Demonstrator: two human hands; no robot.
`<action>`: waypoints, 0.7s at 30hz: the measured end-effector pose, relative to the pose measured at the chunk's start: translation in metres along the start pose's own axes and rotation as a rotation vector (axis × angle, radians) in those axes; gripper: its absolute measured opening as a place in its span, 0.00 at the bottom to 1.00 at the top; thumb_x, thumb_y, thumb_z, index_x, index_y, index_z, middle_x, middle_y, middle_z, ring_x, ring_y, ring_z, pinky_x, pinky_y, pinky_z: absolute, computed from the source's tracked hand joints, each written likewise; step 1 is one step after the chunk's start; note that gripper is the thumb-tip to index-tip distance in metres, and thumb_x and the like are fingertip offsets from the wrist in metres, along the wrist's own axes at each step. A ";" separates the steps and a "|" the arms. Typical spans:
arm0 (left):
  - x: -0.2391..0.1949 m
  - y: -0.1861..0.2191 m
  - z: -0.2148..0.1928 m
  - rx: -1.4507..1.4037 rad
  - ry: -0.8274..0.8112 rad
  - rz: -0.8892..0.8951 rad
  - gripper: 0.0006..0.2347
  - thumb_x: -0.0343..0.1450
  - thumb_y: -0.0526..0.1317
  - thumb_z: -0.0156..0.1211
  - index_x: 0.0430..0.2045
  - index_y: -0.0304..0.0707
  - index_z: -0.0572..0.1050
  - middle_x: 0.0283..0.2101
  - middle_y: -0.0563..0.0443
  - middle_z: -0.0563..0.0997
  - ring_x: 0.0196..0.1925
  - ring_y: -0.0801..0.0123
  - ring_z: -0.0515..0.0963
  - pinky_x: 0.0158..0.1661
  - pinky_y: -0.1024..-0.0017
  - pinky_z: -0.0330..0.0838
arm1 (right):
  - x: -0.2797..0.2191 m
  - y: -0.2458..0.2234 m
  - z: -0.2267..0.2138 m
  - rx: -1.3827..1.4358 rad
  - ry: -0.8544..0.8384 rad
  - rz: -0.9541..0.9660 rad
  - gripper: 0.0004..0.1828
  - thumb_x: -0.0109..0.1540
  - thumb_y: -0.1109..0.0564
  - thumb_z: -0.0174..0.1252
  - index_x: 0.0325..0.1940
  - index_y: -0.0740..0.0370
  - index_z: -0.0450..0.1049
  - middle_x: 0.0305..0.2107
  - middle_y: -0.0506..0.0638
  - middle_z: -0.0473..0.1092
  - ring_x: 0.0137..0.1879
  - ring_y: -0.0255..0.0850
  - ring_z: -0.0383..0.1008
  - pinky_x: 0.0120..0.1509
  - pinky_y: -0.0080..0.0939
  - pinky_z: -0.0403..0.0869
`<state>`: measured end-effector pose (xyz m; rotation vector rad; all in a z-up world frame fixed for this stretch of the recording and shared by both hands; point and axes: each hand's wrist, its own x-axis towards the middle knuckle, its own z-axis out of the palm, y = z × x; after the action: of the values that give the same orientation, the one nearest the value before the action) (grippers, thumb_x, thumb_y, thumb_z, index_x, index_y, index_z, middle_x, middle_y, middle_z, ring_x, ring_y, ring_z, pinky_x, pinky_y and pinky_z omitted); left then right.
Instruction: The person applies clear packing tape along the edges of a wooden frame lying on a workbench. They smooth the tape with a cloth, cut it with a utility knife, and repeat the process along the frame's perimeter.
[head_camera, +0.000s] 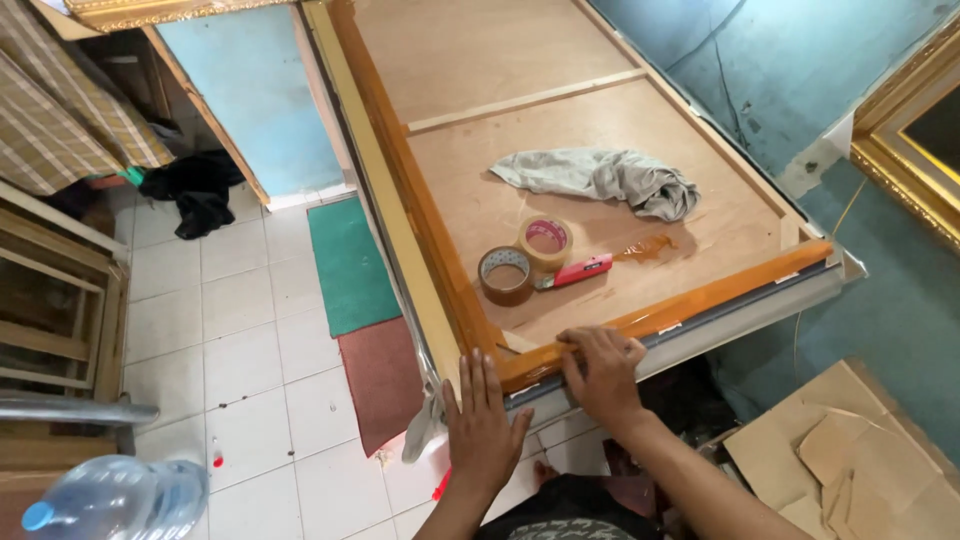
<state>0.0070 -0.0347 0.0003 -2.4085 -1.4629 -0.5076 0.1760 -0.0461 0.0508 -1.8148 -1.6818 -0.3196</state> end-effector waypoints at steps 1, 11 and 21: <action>0.008 0.005 -0.003 0.001 0.005 0.004 0.37 0.63 0.63 0.38 0.59 0.33 0.43 0.65 0.45 0.43 0.68 0.59 0.40 0.61 0.58 0.37 | 0.010 0.016 0.002 -0.001 0.006 0.001 0.09 0.53 0.56 0.52 0.36 0.46 0.69 0.32 0.35 0.69 0.42 0.36 0.68 0.45 0.46 0.52; 0.094 0.096 0.017 -0.239 0.072 0.406 0.37 0.61 0.60 0.47 0.59 0.37 0.46 0.64 0.44 0.47 0.66 0.57 0.44 0.60 0.58 0.38 | 0.132 0.154 0.010 -0.168 -0.206 0.607 0.25 0.53 0.56 0.49 0.55 0.51 0.60 0.53 0.50 0.56 0.53 0.53 0.54 0.52 0.56 0.57; 0.132 0.119 -0.001 -0.492 -0.094 0.220 0.27 0.66 0.51 0.48 0.55 0.34 0.55 0.62 0.42 0.52 0.64 0.49 0.47 0.57 0.51 0.42 | 0.200 0.221 0.006 0.072 -0.424 0.760 0.11 0.56 0.53 0.40 0.25 0.54 0.68 0.25 0.56 0.70 0.41 0.51 0.68 0.63 0.62 0.40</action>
<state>0.1690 0.0161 0.0524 -2.9638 -1.1888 -0.7847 0.4169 0.1229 0.0986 -2.4102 -1.0887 0.4708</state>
